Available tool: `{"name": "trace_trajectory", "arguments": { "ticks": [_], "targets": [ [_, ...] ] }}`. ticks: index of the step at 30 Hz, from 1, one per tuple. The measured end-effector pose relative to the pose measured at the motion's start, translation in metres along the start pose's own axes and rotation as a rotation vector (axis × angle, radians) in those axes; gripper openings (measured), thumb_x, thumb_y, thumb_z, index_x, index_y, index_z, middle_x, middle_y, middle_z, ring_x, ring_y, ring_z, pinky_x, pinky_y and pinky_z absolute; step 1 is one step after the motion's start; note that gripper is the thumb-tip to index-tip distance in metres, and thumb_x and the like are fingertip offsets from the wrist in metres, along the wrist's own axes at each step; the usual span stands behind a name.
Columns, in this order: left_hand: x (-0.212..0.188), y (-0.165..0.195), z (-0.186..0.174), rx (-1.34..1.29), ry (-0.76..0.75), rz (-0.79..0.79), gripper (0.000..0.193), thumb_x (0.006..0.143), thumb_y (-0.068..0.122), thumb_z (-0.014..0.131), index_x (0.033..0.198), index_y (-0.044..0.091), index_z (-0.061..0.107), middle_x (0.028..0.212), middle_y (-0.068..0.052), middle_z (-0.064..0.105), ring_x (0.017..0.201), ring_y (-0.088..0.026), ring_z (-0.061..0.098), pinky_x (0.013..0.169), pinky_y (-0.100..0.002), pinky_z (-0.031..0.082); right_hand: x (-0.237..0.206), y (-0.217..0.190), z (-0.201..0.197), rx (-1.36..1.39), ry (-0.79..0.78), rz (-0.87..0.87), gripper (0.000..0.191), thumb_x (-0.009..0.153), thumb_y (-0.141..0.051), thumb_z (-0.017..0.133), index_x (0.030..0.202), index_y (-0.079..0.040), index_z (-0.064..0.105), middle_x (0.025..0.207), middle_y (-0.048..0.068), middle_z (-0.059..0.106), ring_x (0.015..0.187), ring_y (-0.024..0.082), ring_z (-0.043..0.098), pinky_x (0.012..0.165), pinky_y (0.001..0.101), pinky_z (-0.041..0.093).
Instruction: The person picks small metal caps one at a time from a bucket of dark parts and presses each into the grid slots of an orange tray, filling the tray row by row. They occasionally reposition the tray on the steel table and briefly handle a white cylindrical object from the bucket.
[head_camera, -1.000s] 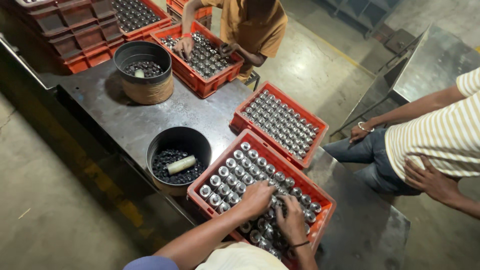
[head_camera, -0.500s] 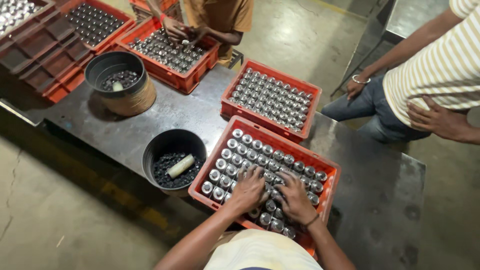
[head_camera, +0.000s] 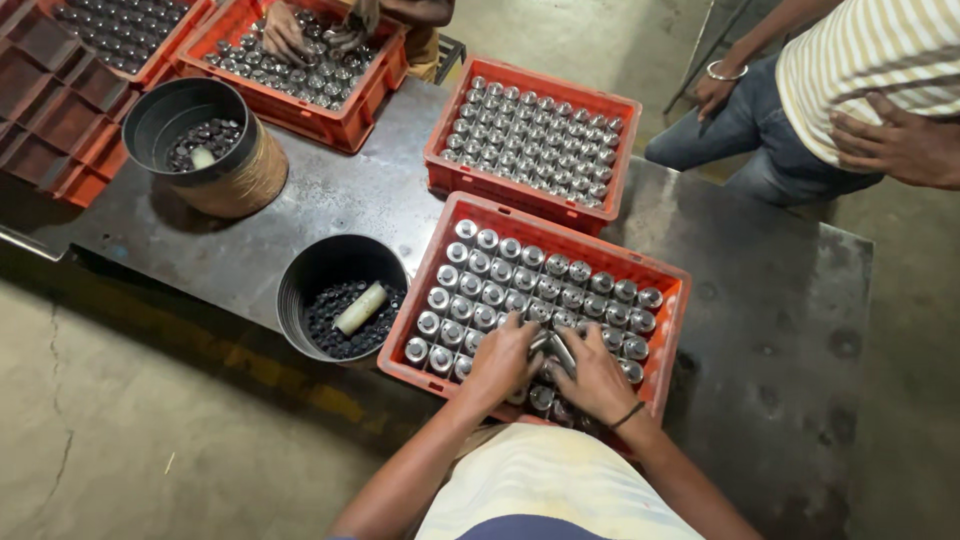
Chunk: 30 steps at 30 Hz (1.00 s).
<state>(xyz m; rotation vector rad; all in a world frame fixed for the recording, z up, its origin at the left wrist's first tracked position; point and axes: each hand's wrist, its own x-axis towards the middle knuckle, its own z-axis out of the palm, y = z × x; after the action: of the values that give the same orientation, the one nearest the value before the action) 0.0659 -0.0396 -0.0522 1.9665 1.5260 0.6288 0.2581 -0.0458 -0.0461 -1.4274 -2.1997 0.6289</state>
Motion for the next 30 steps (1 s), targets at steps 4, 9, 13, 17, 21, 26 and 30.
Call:
{"name": "trace_trajectory", "arguments": {
  "ticks": [4,9,13,17,21,26,30],
  "targets": [
    [0.0,-0.004,0.004,-0.001,0.109,0.1,0.032,0.082,0.011,0.072,0.113,0.005,0.067,0.103,-0.022,0.064,0.09,-0.042,0.068,0.075,-0.05,0.055,0.001,-0.015,-0.002,0.007,-0.009,0.115,0.055,0.075,-0.019,0.081,0.124,-0.005,0.062,0.113,0.022,0.056,0.093,0.043,0.065,0.078,0.0485,0.055],
    [-0.007,-0.012,0.016,-0.038,0.107,0.055,0.027,0.087,0.013,0.072,0.112,0.004,0.066,0.1,-0.021,0.063,0.087,-0.042,0.067,0.073,-0.051,0.053,0.004,-0.01,-0.005,0.056,-0.049,0.105,0.032,0.091,-0.016,0.07,0.123,-0.008,0.067,0.117,0.012,0.063,0.105,0.035,0.068,0.089,0.0426,0.056],
    [-0.009,-0.019,0.026,0.115,0.167,0.045,0.019,0.085,0.018,0.073,0.099,0.006,0.07,0.1,-0.016,0.062,0.095,-0.036,0.065,0.075,-0.049,0.053,0.004,-0.005,-0.008,-0.211,-0.297,-0.126,0.051,0.069,-0.011,0.077,0.119,-0.008,0.065,0.138,0.015,0.05,0.13,0.039,0.045,0.103,0.0568,0.039],
    [-0.013,-0.02,0.031,0.304,0.075,0.067,0.031,0.072,0.032,0.081,0.084,0.005,0.071,0.1,-0.015,0.06,0.098,-0.034,0.059,0.075,-0.048,0.048,0.001,-0.004,0.0,-0.333,-0.347,-0.106,0.052,0.073,-0.013,0.076,0.124,-0.01,0.063,0.152,0.015,0.039,0.144,0.04,0.027,0.105,0.0669,0.027],
    [-0.019,-0.015,0.025,0.352,0.09,0.171,0.03,0.071,0.034,0.081,0.078,0.006,0.071,0.099,-0.014,0.061,0.102,-0.033,0.057,0.083,-0.047,0.044,-0.002,0.002,0.004,-0.272,-0.215,-0.225,0.046,0.077,-0.019,0.077,0.119,-0.006,0.062,0.148,0.015,0.043,0.143,0.038,0.031,0.11,0.0635,0.027],
    [-0.02,-0.038,-0.002,0.192,0.117,0.409,0.048,0.076,0.045,0.078,0.091,0.001,0.067,0.099,-0.015,0.058,0.094,-0.03,0.053,0.081,-0.046,0.046,-0.018,0.025,-0.015,-0.045,-0.024,-0.295,0.045,0.08,-0.021,0.075,0.12,-0.005,0.061,0.138,0.018,0.053,0.134,0.037,0.046,0.11,0.0503,0.039],
    [-0.013,-0.047,-0.001,-0.153,0.342,0.15,0.036,0.092,0.04,0.068,0.097,0.004,0.061,0.1,-0.014,0.054,0.093,-0.025,0.053,0.08,-0.04,0.046,-0.027,0.037,-0.02,0.621,0.051,-0.045,0.026,0.107,-0.027,0.048,0.124,-0.008,0.055,0.135,0.016,0.063,0.126,0.031,0.064,0.109,0.0388,0.05]
  ]
}}
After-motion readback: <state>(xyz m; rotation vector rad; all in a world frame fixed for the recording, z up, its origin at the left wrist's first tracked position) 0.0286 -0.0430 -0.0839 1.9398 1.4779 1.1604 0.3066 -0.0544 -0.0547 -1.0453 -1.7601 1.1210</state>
